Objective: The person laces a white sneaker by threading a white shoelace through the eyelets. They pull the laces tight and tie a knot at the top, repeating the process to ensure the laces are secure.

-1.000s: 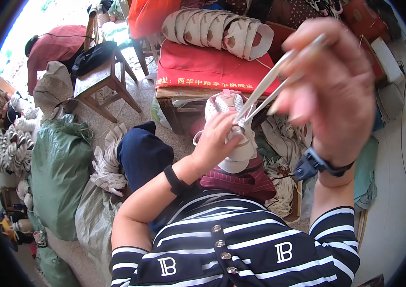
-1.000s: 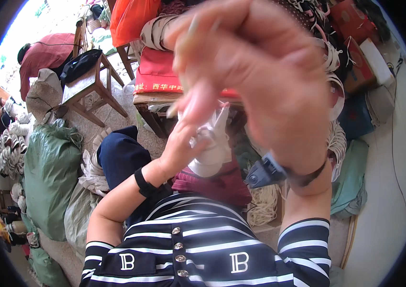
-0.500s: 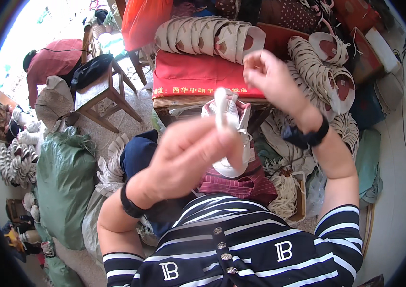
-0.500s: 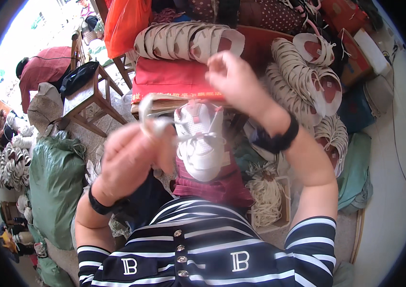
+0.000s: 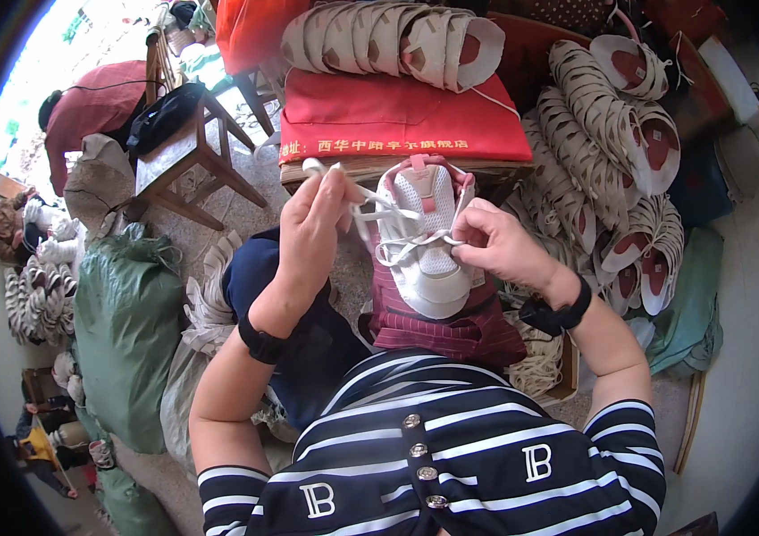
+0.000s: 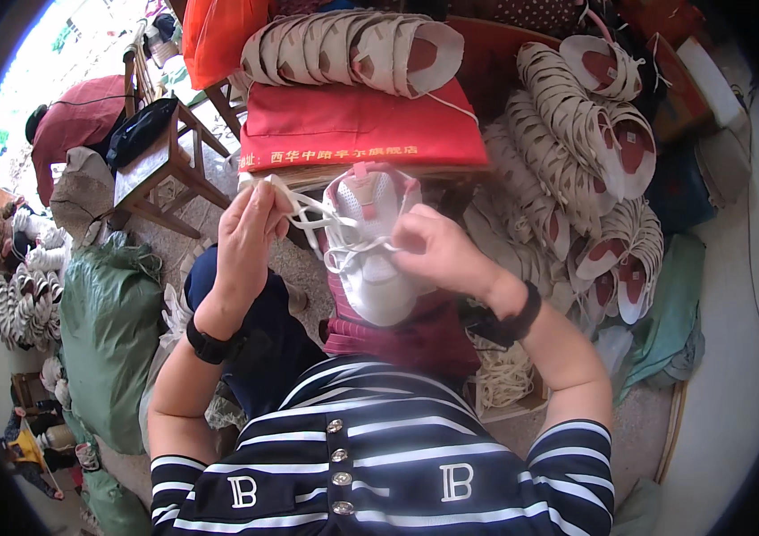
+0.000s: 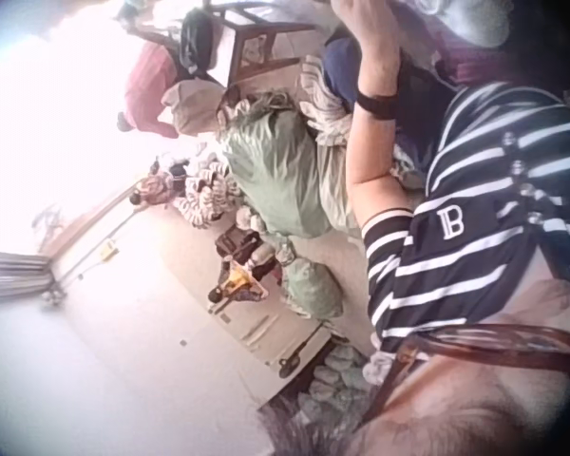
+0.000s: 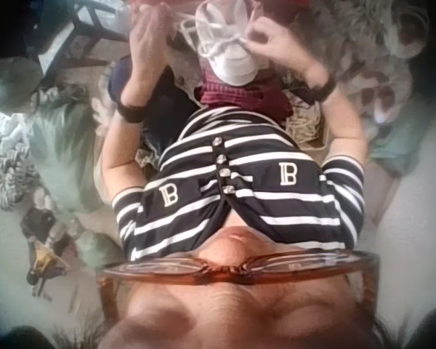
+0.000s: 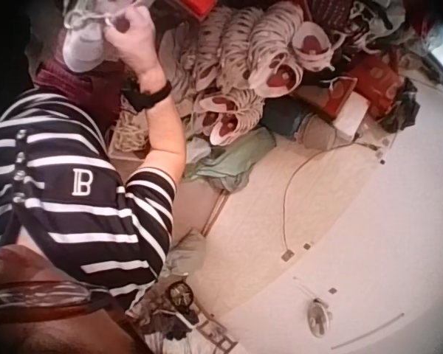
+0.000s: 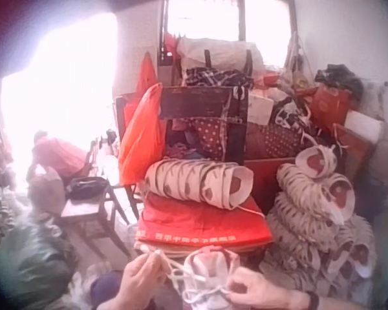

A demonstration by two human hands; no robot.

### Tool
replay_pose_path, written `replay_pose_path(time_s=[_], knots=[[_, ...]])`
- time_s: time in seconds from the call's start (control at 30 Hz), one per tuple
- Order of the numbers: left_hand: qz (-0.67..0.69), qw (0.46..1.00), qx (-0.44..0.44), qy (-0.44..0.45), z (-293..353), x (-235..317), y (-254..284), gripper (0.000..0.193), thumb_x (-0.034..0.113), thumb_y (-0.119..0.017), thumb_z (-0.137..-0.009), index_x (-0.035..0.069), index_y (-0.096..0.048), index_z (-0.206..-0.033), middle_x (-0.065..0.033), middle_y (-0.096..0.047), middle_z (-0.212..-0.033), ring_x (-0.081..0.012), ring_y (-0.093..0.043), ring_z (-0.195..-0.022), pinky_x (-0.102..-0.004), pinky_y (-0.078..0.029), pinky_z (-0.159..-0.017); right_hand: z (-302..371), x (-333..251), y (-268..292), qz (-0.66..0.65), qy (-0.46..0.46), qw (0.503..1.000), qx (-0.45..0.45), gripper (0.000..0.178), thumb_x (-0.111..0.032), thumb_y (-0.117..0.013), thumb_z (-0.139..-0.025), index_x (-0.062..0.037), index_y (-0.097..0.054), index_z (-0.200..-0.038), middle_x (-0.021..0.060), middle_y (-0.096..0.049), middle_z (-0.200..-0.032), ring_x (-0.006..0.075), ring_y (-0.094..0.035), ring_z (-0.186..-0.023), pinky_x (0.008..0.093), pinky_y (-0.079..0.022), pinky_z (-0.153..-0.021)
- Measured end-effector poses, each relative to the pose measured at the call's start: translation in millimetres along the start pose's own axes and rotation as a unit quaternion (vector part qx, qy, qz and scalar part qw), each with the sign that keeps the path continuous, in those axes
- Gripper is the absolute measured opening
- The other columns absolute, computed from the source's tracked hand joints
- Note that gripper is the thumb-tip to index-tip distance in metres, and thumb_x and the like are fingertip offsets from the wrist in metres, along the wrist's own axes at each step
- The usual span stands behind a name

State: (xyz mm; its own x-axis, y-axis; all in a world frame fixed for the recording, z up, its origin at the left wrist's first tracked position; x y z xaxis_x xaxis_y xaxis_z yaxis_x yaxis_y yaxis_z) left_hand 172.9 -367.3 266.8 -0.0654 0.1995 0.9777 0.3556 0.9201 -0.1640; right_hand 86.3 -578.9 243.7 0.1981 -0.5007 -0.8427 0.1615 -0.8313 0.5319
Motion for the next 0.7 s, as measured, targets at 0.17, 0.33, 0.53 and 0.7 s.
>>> replay_pose_path(time_s=[0.17, 0.33, 0.53, 0.7], knots=[[0.017, 0.997, 0.031, 0.069, 14, -29, 25, 0.04, 0.031, -0.048, -0.11, 0.003, -0.065, -0.088, 0.0069, -0.042, -0.067, -0.0046, -0.04, -0.062, -0.0236, -0.034, -0.058, 25, 25, -13, -0.34, -0.184, 0.91, -0.148, 0.013, -0.008, -0.071, -0.09, -0.0084, -0.059, -0.088, -0.0063, -0.053, -0.081, 0.0041, -0.052, -0.072, 0.0218, -0.042, -0.065], [-0.047, 0.993, 0.028, 0.103, 21, -51, 33, 0.04, 0.029, -0.048, -0.109, 0.002, -0.066, -0.087, 0.0027, -0.047, -0.068, -0.0074, -0.045, -0.065, -0.0264, -0.04, -0.062, 41, 43, 5, -0.318, -0.201, 0.916, -0.143, 0.013, -0.012, -0.073, -0.091, -0.0086, -0.061, -0.09, -0.0078, -0.056, -0.078, 0.0007, -0.05, -0.067, 0.0178, -0.038, -0.061], [-0.377, 0.92, -0.095, 0.044, 40, -74, -3, 0.023, 0.022, -0.067, -0.095, -0.001, -0.066, -0.089, -0.0175, -0.064, -0.085, -0.0332, -0.062, -0.077, -0.0407, -0.049, -0.07, 38, 55, 9, -0.24, -0.237, 0.935, -0.108, 0.014, -0.01, -0.075, -0.091, -0.0083, -0.061, -0.095, -0.0093, -0.054, -0.079, -0.0002, -0.048, -0.068, 0.0178, -0.039, -0.062], [-0.394, 0.912, -0.063, 0.095, 48, -82, -13, 0.029, 0.024, -0.08, -0.083, -0.001, -0.066, -0.089, -0.0153, -0.064, -0.083, -0.0319, -0.06, -0.074, -0.0405, -0.048, -0.067, 33, 61, -1, -0.201, -0.218, 0.949, -0.103, 0.016, -0.007, -0.076, -0.089, -0.0074, -0.062, -0.097, -0.0096, -0.054, -0.082, -0.0002, -0.047, -0.071, 0.0173, -0.04, -0.065]])
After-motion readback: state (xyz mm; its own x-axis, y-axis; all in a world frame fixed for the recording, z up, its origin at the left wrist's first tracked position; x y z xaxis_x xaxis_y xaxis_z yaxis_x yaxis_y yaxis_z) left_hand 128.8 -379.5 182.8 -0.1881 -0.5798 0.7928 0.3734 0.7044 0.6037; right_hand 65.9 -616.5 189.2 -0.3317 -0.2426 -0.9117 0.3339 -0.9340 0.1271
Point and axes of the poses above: each hand's wrist, its own z-axis away from the middle knuckle, its own y-axis out of the back of the hand, x = y × z, the point moved 10 cm from there along -z, towards the middle knuckle
